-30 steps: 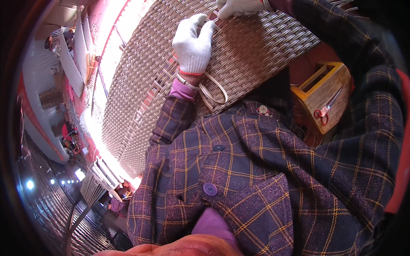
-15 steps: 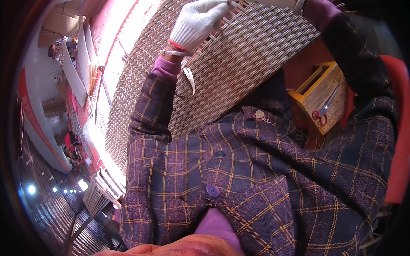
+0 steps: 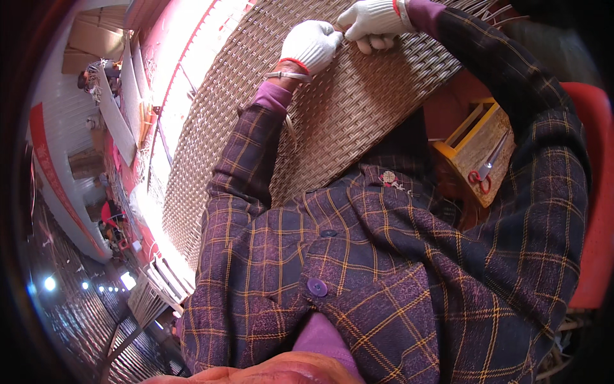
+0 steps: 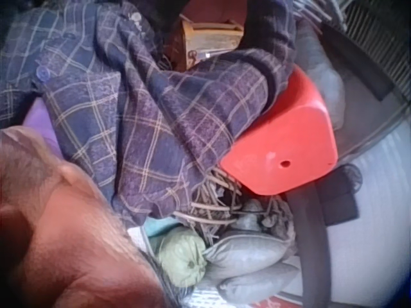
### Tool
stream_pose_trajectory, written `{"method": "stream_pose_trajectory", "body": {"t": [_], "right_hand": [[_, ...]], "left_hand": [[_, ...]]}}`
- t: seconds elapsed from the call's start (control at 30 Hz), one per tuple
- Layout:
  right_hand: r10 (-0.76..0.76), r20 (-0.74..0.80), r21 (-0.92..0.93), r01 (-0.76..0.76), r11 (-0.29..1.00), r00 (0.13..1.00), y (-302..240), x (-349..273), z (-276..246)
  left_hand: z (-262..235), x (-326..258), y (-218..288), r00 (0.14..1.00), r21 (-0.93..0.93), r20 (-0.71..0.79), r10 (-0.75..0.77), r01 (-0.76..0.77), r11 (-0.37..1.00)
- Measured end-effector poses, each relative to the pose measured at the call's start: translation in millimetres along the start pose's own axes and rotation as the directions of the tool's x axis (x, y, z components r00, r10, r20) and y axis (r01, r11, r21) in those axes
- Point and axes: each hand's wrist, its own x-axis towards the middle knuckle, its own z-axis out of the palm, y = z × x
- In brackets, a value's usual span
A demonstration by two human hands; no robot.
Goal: The person weaves a large basket by hand, repeatedly threading flexible strips through the existing weave and tightening them. The hands work continuously on the basket's edge, pulling and adjusting the strips to maintain tension and pattern.
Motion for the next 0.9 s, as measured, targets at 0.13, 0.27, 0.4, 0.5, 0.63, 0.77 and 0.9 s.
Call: {"method": "stream_pose_trajectory", "body": {"t": [0.13,0.27,0.4,0.5,0.63,0.77,0.9], "right_hand": [[0.079,-0.049,-0.202,-0.087,0.975,0.996,-11.8,19.0,-2.6],[-0.307,-0.049,-0.557,0.229,0.799,0.950,-11.2,24.1,-12.4],[-0.107,-0.214,-0.157,0.074,0.985,0.971,6.2,0.0,-18.8],[-0.087,-0.312,0.026,0.100,0.995,0.946,10.6,-16.4,-16.6],[-0.094,-0.529,0.070,0.154,0.986,0.844,-1.7,-53.4,-36.2],[-0.259,-0.584,-0.200,0.173,0.964,0.769,-11.9,-100.8,-62.1],[-0.346,-0.644,-0.182,0.302,0.936,0.682,2.0,-87.3,-40.7]], "left_hand": [[9.6,-13.1,6.9,0.983,-0.098,-0.158,-0.093,0.078,0.992],[8.6,-34.9,13.1,0.904,-0.370,-0.407,-0.129,-0.034,0.928],[1.5,-48.9,17.5,0.767,-0.389,-0.636,-0.084,-0.224,0.894],[-11.5,-53.4,15.3,0.819,-0.404,-0.570,-0.060,-0.216,0.889],[-32.8,-41.2,15.7,0.798,-0.357,-0.602,0.024,-0.296,0.886],[-40.4,-4.6,34.1,0.876,-0.520,-0.482,0.011,-0.296,0.801],[-26.9,20.4,47.8,0.986,-0.846,-0.162,0.041,-0.160,0.509]]}}
